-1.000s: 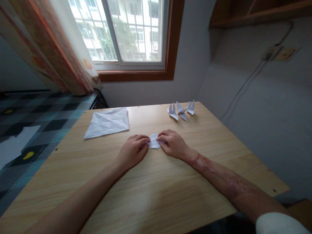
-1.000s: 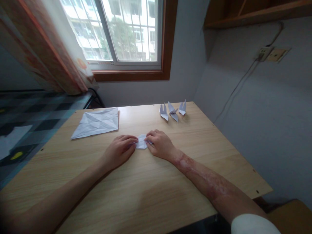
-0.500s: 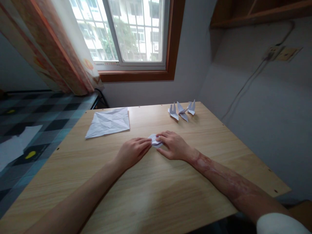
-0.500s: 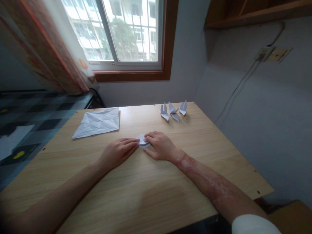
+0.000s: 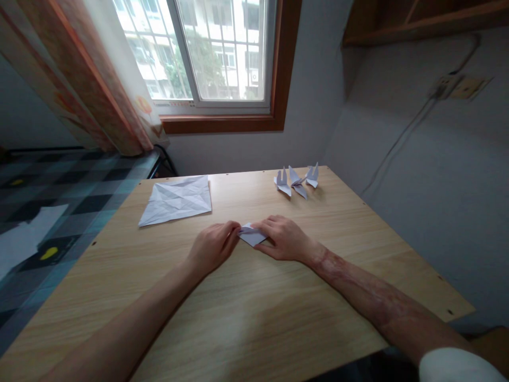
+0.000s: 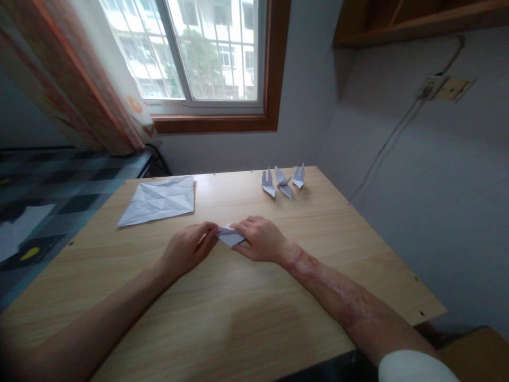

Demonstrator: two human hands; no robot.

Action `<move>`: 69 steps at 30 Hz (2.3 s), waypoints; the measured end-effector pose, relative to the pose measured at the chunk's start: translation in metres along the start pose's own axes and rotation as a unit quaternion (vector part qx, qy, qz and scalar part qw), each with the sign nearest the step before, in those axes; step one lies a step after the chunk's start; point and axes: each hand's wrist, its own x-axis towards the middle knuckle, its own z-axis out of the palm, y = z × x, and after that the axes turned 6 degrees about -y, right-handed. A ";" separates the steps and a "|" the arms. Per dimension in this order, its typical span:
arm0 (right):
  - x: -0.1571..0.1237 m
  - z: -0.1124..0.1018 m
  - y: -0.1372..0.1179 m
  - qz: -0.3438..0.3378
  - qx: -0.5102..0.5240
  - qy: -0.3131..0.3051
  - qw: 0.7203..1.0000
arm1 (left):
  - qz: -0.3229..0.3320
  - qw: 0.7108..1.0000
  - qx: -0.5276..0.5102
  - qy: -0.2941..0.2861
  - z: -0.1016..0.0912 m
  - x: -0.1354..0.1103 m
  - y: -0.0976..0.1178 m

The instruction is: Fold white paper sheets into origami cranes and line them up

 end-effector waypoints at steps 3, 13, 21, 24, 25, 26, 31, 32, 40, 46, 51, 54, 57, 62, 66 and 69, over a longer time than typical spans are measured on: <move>0.000 0.002 -0.001 -0.005 0.010 0.014 1.000 | -0.032 0.999 -0.023 0.008 -0.003 0.000 0.001; -0.002 0.008 0.006 0.110 0.188 0.085 0.972 | -0.037 0.990 -0.138 -0.005 -0.003 -0.001 -0.002; 0.000 0.010 0.013 0.169 0.351 0.067 0.918 | -0.126 0.930 -0.343 -0.028 -0.003 0.006 -0.008; 0.002 0.012 0.016 0.183 0.313 0.052 0.931 | -0.136 0.943 -0.303 -0.035 0.000 0.006 -0.014; 0.002 0.012 0.016 0.180 0.278 0.052 0.942 | -0.128 0.956 -0.263 -0.021 0.001 0.006 -0.016; 0.003 0.013 0.017 0.173 0.241 0.055 0.953 | -0.113 0.969 -0.218 -0.002 0.002 0.007 -0.017; 0.003 0.013 0.015 0.124 0.115 0.060 0.984 | 0.033 0.997 -0.063 0.001 0.001 0.008 -0.015; 0.003 0.013 0.015 0.115 0.102 0.059 0.986 | 0.063 0.996 -0.057 -0.027 0.000 0.008 -0.012; 0.002 0.003 0.005 0.050 0.075 0.051 0.995 | 0.080 0.993 -0.031 -0.081 -0.004 0.008 0.003; -0.001 0.005 0.007 0.023 0.108 0.043 0.993 | 0.057 0.995 0.027 -0.072 0.002 0.006 0.004; 0.000 0.011 0.007 0.059 0.069 0.054 0.994 | 0.051 0.995 0.037 -0.074 0.007 0.004 0.006; 0.001 0.012 0.007 0.079 0.053 0.065 0.993 | 0.052 0.995 0.035 -0.072 0.008 0.004 0.005; 0.001 0.013 0.010 0.107 0.039 0.078 0.990 | 0.050 0.996 0.017 -0.072 0.009 0.003 0.003; 0.000 0.016 0.015 0.148 0.042 0.082 0.985 | 0.043 0.996 -0.014 -0.081 0.009 0.003 0.003; 0.000 0.016 0.015 0.169 0.025 0.081 0.982 | 0.040 0.996 -0.019 -0.078 0.008 0.003 0.003; 0.001 0.014 0.013 0.180 0.012 0.077 0.981 | 0.040 0.996 -0.021 -0.075 0.008 0.003 0.003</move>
